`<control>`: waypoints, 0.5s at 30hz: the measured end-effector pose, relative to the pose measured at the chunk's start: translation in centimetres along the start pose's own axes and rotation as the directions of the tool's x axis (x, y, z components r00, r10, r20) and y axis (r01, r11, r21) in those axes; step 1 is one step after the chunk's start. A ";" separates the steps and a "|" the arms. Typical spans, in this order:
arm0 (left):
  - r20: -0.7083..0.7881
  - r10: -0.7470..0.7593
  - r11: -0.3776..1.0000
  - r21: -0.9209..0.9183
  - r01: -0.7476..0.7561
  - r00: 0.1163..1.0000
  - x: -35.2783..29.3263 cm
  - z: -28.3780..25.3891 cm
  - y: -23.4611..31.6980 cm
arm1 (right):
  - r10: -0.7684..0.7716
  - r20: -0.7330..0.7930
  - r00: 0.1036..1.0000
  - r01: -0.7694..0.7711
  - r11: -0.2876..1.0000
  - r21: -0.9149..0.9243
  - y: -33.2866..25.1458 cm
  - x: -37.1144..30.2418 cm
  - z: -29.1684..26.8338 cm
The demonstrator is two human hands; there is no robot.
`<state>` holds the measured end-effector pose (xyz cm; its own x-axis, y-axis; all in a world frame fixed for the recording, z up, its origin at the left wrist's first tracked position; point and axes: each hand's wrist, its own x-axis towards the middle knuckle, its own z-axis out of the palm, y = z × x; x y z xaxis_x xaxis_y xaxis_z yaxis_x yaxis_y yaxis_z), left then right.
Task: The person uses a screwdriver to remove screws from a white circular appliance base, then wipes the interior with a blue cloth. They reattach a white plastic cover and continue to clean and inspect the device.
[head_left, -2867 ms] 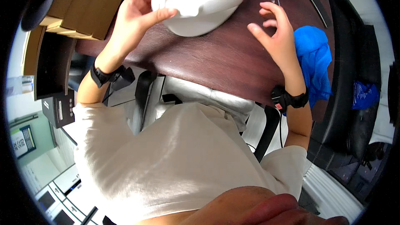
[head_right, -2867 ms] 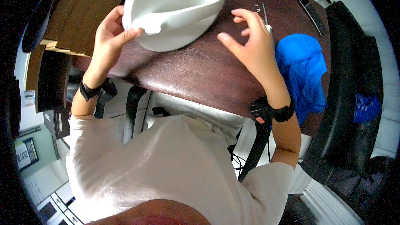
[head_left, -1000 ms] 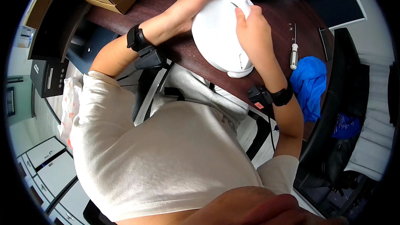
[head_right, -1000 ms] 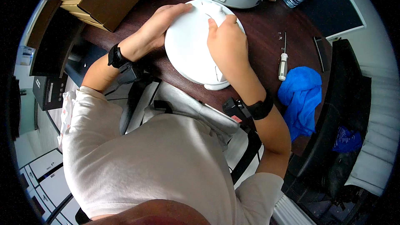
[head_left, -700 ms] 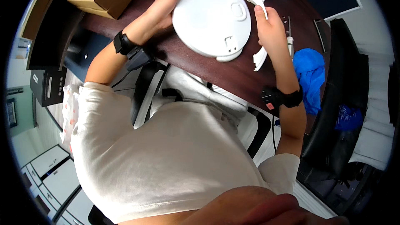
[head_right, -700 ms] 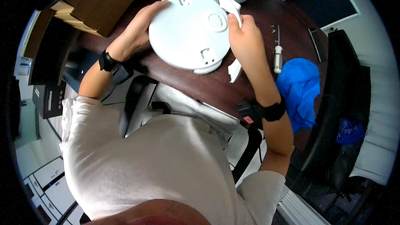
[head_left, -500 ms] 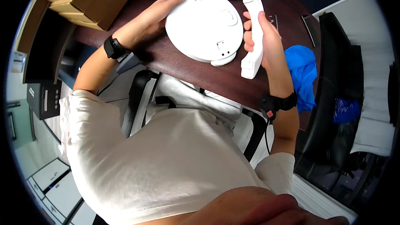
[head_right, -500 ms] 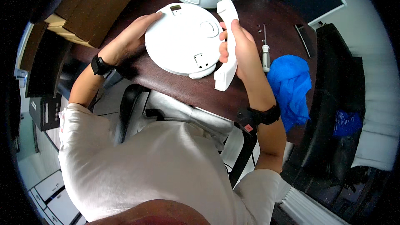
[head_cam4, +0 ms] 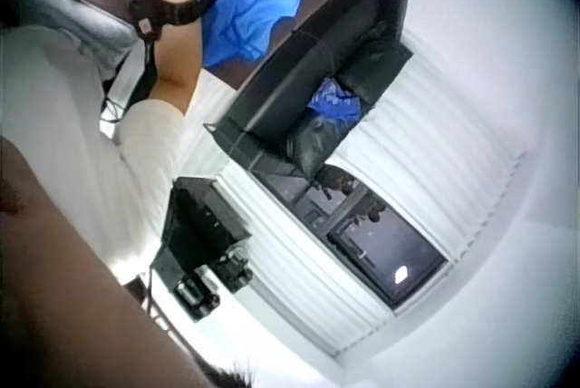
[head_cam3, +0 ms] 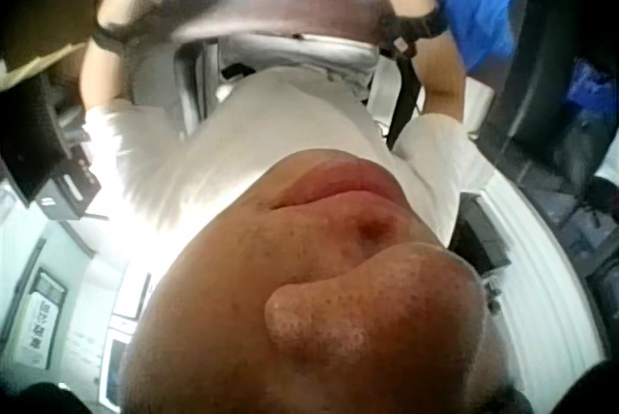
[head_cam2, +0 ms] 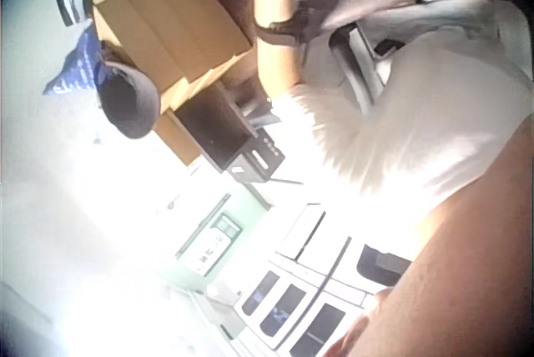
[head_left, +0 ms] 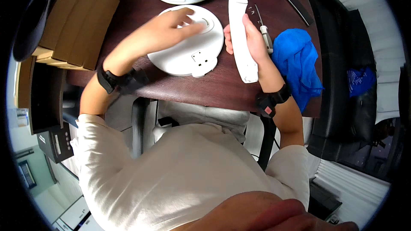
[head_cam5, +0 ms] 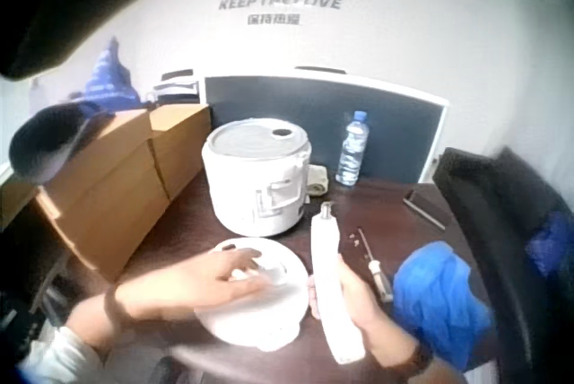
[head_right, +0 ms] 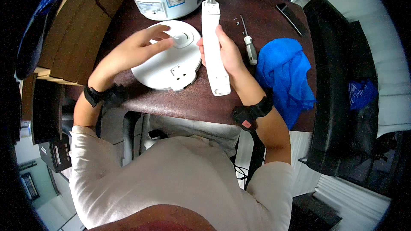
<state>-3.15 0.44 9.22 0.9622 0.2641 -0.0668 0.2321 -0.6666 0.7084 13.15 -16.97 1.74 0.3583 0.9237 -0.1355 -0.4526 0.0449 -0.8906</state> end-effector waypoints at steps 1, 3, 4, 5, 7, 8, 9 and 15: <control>0.023 0.004 0.965 -0.264 0.003 1.000 0.5 1.1 0.6 | 0.002 0.008 1.000 -0.002 1.000 -0.007 0.2 0.1 -0.2; 0.013 0.089 0.774 -0.630 -0.061 0.996 2.4 3.7 1.7 | -0.033 -0.146 0.989 0.029 0.999 -0.033 0.6 -0.3 1.1; -0.025 0.075 0.745 -0.663 -0.073 0.997 3.0 4.8 2.3 | -0.085 -0.233 0.969 0.057 0.991 -0.125 0.9 -0.5 2.2; -0.055 0.067 0.714 -0.695 -0.086 0.996 3.7 5.9 2.8 | -0.146 -0.321 0.936 0.076 0.973 -0.219 0.9 -0.7 2.9; -0.078 0.082 0.517 -0.849 -0.109 0.994 4.0 7.2 2.2 | -0.012 -0.112 0.994 -0.061 0.777 -0.627 -1.6 -2.2 2.2; -0.047 0.061 0.521 -0.851 -0.072 0.997 3.9 7.5 2.2 | -0.179 -0.240 0.954 -0.071 0.644 -0.762 -2.5 -2.7 1.9; -0.032 0.042 0.422 -0.905 -0.047 0.999 3.7 7.7 2.2 | -0.356 -0.321 0.878 -0.119 0.488 -0.865 -3.3 -3.4 0.7; -0.063 0.040 0.411 -0.909 -0.074 0.997 3.6 7.5 0.7 | -0.778 -0.543 0.316 -0.841 0.035 -0.540 -8.2 -4.5 -9.8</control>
<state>1.55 -4.24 4.20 0.9598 0.2808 0.0057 -0.1051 0.3405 0.9344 23.23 -25.17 5.38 0.9090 0.0505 0.4137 0.1235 -0.9807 -0.1517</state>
